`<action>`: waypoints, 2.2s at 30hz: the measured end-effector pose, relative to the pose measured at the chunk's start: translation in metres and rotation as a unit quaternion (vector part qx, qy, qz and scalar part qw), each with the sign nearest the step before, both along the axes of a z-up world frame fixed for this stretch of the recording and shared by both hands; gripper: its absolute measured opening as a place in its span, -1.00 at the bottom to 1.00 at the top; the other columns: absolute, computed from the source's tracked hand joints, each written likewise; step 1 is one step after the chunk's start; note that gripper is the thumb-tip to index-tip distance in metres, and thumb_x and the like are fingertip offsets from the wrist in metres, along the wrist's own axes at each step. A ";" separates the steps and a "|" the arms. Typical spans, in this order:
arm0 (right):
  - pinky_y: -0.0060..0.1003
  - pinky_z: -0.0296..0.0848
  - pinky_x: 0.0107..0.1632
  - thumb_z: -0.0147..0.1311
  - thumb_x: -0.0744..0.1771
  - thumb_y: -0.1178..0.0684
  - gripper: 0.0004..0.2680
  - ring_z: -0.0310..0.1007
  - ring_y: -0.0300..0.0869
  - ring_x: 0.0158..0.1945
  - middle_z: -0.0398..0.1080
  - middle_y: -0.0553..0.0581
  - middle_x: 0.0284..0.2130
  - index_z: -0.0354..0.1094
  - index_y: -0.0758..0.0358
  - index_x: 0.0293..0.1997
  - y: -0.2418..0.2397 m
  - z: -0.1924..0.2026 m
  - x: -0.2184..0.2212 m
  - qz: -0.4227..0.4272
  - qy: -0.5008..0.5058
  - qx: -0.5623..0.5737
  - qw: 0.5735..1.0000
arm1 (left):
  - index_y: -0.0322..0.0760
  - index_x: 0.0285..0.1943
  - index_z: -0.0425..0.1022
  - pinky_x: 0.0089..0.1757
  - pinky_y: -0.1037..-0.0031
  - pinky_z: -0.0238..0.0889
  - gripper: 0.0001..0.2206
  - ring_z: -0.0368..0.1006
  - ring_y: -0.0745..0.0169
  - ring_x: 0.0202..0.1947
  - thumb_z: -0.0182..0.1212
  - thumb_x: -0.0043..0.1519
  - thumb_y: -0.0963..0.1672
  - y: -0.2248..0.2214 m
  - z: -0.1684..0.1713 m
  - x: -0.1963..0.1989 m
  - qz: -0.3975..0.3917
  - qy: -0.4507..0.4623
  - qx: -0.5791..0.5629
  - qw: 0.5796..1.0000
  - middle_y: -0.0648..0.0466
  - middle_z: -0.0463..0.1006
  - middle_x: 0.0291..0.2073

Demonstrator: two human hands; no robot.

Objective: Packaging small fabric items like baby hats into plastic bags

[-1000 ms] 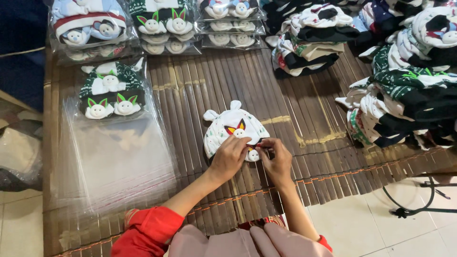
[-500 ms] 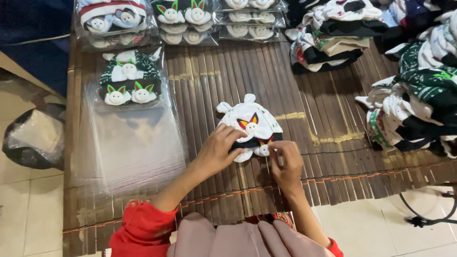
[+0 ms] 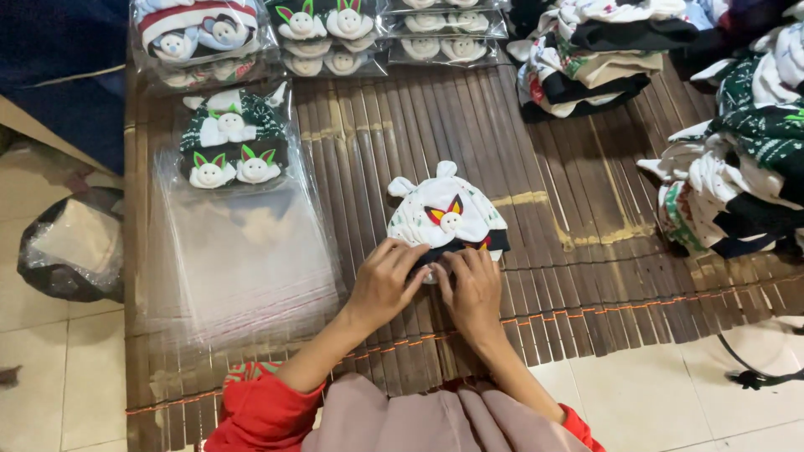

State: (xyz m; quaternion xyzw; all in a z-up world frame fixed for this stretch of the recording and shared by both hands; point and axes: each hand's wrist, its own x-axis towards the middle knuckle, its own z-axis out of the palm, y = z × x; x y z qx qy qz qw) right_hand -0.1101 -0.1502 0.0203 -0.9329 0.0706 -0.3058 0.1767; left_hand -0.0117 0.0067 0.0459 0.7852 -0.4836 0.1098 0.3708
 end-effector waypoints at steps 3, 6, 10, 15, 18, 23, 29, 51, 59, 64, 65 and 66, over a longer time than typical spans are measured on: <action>-0.15 0.33 -0.22 0.26 0.31 -0.01 -0.89 0.39 0.00 -0.25 0.37 0.05 -0.40 0.48 0.13 -0.22 0.006 0.007 0.004 0.000 0.012 0.024 1.000 | -0.22 0.17 0.53 -0.11 0.31 0.45 -0.69 0.51 0.03 -0.15 0.27 0.22 -0.15 0.000 -0.013 0.003 0.010 -0.023 -0.005 1.000 0.03 0.56 -0.37; -0.13 0.33 -0.21 0.26 0.32 0.00 -0.91 0.39 0.00 -0.26 0.35 0.04 -0.43 0.46 0.12 -0.27 0.004 0.005 0.005 0.013 0.022 0.058 0.998 | -0.25 0.12 0.53 -0.15 0.30 0.45 -0.74 0.52 0.00 -0.17 0.23 0.25 -0.20 0.000 -0.009 0.003 0.013 -0.017 -0.027 0.999 0.01 0.54 -0.37; -0.18 0.35 -0.18 0.23 0.33 0.04 -0.95 0.40 -0.03 -0.27 0.34 -0.01 -0.43 0.45 0.07 -0.26 0.004 0.010 0.004 0.042 -0.010 0.077 0.996 | -0.25 -0.09 0.52 -0.27 0.32 0.41 -0.92 0.50 -0.03 -0.23 0.14 0.30 -0.22 -0.001 -0.024 0.007 0.024 -0.060 -0.043 0.997 0.03 0.47 -0.39; -0.21 0.36 -0.15 0.19 0.34 0.08 -0.97 0.44 -0.05 -0.24 0.43 -0.01 -0.37 0.43 0.07 -0.24 0.000 -0.002 0.000 0.063 -0.032 0.093 0.993 | -0.17 -0.25 0.56 -0.30 0.38 0.33 -0.94 0.46 0.04 -0.24 0.23 0.24 -0.22 -0.006 -0.020 0.002 0.060 -0.154 -0.023 0.986 0.06 0.40 -0.38; -0.23 0.37 -0.14 0.19 0.34 0.12 -0.96 0.48 -0.08 -0.22 0.48 -0.03 -0.33 0.41 0.08 -0.23 -0.004 -0.012 0.000 0.076 -0.048 0.106 0.990 | -0.20 -0.23 0.53 -0.29 0.33 0.30 -0.96 0.44 -0.07 -0.14 0.20 0.24 -0.21 -0.006 -0.014 0.001 0.049 -0.160 0.011 0.986 -0.01 0.38 -0.31; -0.16 0.41 -0.16 0.21 0.29 0.25 -0.91 0.50 0.02 -0.22 0.51 0.07 -0.31 0.40 0.17 -0.24 -0.004 -0.007 0.000 0.113 -0.064 0.139 0.982 | -0.29 -0.20 0.45 -0.17 0.15 0.30 -0.88 0.32 -0.37 0.16 0.20 0.13 -0.17 0.001 0.015 0.002 0.006 -0.089 0.086 0.992 -0.20 0.39 -0.05; -0.22 0.47 -0.19 0.22 0.28 0.28 -0.91 0.54 0.03 -0.25 0.54 0.11 -0.31 0.43 0.19 -0.29 -0.002 -0.006 0.000 0.132 -0.099 0.186 0.969 | -0.34 -0.25 0.35 -0.07 0.07 0.23 -0.78 0.18 -0.45 0.25 0.25 0.14 -0.10 0.003 0.014 0.006 -0.030 0.008 0.082 0.996 -0.24 0.29 0.12; -0.22 0.58 -0.26 0.25 0.28 0.28 -0.72 0.64 -0.02 -0.33 0.58 0.15 -0.32 0.37 0.34 0.09 0.005 -0.011 0.003 0.061 -0.115 0.215 0.968 | -0.11 -0.11 0.49 -0.28 0.41 0.44 -0.81 0.56 0.11 -0.34 0.39 0.17 -0.12 0.005 -0.019 0.005 0.011 0.102 -0.036 0.994 0.12 0.55 -0.52; -0.14 0.58 -0.27 0.23 0.30 0.23 -0.92 0.60 0.05 -0.24 0.51 0.13 -0.21 0.53 0.20 -0.19 0.012 0.008 0.011 0.045 -0.069 0.129 0.988 | -0.25 0.12 0.48 -0.28 0.30 0.40 -0.68 0.42 0.06 -0.38 0.36 0.19 -0.13 -0.001 -0.011 0.001 0.073 0.024 -0.051 0.996 0.08 0.45 -0.50; -0.29 0.59 -0.18 0.19 0.28 0.33 -0.79 0.53 -0.02 -0.12 0.46 0.12 -0.11 0.59 0.13 -0.08 -0.023 -0.012 -0.004 -0.004 -0.121 0.162 0.979 | -0.25 0.11 0.49 -0.27 0.29 0.33 -0.72 0.32 0.05 -0.34 0.29 0.22 -0.20 -0.002 -0.017 0.005 0.105 -0.047 -0.043 0.992 0.10 0.30 -0.42; -0.29 0.59 -0.18 0.19 0.28 0.33 -0.79 0.53 -0.02 -0.12 0.46 0.12 -0.11 0.59 0.13 -0.08 -0.035 -0.007 -0.007 -0.002 -0.120 0.162 0.979 | -0.25 0.11 0.49 -0.27 0.29 0.33 -0.72 0.32 0.05 -0.34 0.29 0.22 -0.20 -0.003 -0.016 0.005 0.107 -0.047 -0.043 0.992 0.10 0.30 -0.42; -0.29 0.57 -0.17 0.17 0.29 0.36 -0.77 0.51 -0.03 -0.10 0.45 0.16 -0.10 0.56 0.18 -0.04 -0.046 -0.002 -0.012 -0.010 -0.125 0.176 0.976 | -0.23 0.09 0.52 -0.25 0.30 0.33 -0.76 0.37 0.04 -0.28 0.26 0.25 -0.18 -0.004 -0.016 0.004 0.103 -0.081 -0.054 0.990 0.08 0.36 -0.35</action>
